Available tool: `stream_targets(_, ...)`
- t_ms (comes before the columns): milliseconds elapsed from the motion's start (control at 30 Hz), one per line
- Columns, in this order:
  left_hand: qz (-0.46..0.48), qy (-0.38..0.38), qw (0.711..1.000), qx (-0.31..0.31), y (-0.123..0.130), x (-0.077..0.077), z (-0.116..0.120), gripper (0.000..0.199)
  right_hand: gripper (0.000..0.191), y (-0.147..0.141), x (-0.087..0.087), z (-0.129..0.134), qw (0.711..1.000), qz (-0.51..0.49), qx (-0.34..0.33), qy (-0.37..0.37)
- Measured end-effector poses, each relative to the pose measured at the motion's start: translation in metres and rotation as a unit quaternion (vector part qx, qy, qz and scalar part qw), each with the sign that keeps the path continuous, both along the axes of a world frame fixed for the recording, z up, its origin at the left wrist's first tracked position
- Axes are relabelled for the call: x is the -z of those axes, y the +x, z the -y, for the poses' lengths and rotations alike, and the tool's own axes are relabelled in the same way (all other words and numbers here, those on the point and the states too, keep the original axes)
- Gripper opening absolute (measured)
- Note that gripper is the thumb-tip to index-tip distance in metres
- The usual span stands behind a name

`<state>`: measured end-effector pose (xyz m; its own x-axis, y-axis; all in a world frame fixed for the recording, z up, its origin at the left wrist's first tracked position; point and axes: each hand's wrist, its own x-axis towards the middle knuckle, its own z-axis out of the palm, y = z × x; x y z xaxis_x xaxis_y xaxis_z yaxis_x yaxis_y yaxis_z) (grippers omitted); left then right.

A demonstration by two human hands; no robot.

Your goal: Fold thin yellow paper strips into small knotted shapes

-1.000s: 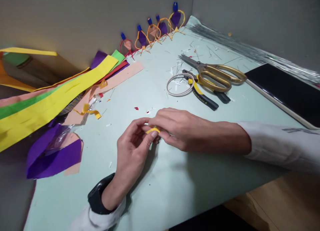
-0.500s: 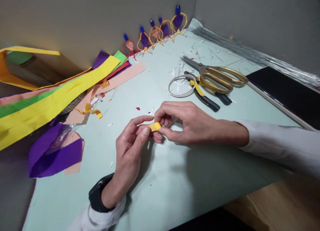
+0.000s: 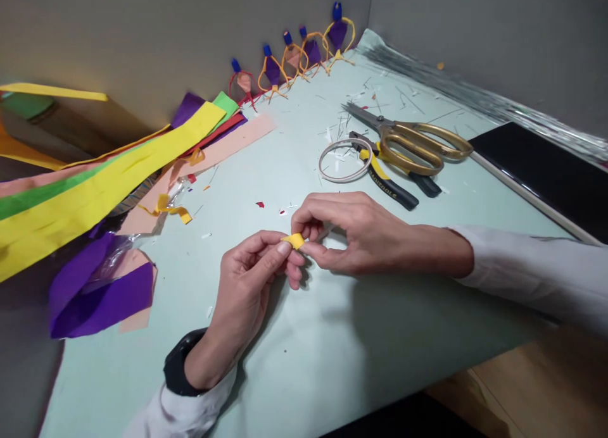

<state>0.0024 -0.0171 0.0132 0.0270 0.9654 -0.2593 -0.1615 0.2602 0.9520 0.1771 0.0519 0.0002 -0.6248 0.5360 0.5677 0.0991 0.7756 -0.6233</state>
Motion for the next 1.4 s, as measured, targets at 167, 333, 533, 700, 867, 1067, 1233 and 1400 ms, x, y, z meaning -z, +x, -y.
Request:
stream_targets(167, -0.057, 0.036, 0.998, -0.005, 0.002, 0.002, 0.003, 0.008, 0.004, -0.001, 0.002, 0.001, 1.0, 0.011, 0.005, 0.009)
stream_targets(333, -0.122, 0.065, 0.99, -0.004, 0.003, 0.006, 0.006, 0.009, 0.007, 0.0, 0.003, 0.004, 0.998, 0.062, 0.01, 0.015)
stream_targets(533, -0.219, 0.09, 0.972, 0.003, 0.005, 0.004, 0.007, 0.013, 0.012, -0.002, 0.0, 0.012, 0.98, 0.179, 0.058, 0.067)
stream_targets(700, -0.349, 0.135, 0.927, 0.019, 0.007, 0.001, 0.01, 0.015, 0.011, -0.004, -0.001, 0.019, 0.954, 0.238, 0.078, 0.164)
stream_targets(867, -0.373, 0.141, 0.917, 0.018, 0.008, 0.001, 0.009, 0.015, 0.012, -0.006, 0.001, 0.02, 0.945, 0.236, 0.092, 0.207)
stream_targets(1067, -0.293, 0.098, 0.951, 0.001, 0.007, 0.001, 0.008, 0.021, 0.015, -0.006, 0.001, 0.017, 0.966, 0.194, 0.047, 0.165)
stream_targets(1233, -0.198, 0.068, 0.978, 0.015, 0.004, 0.0, 0.007, 0.021, 0.019, -0.001, -0.006, 0.01, 0.994, 0.106, 0.015, -0.022)
stream_targets(1400, -0.17, 0.062, 0.983, 0.011, 0.005, -0.001, 0.005, 0.023, 0.01, -0.002, -0.008, 0.005, 0.987, 0.07, 0.005, -0.142)
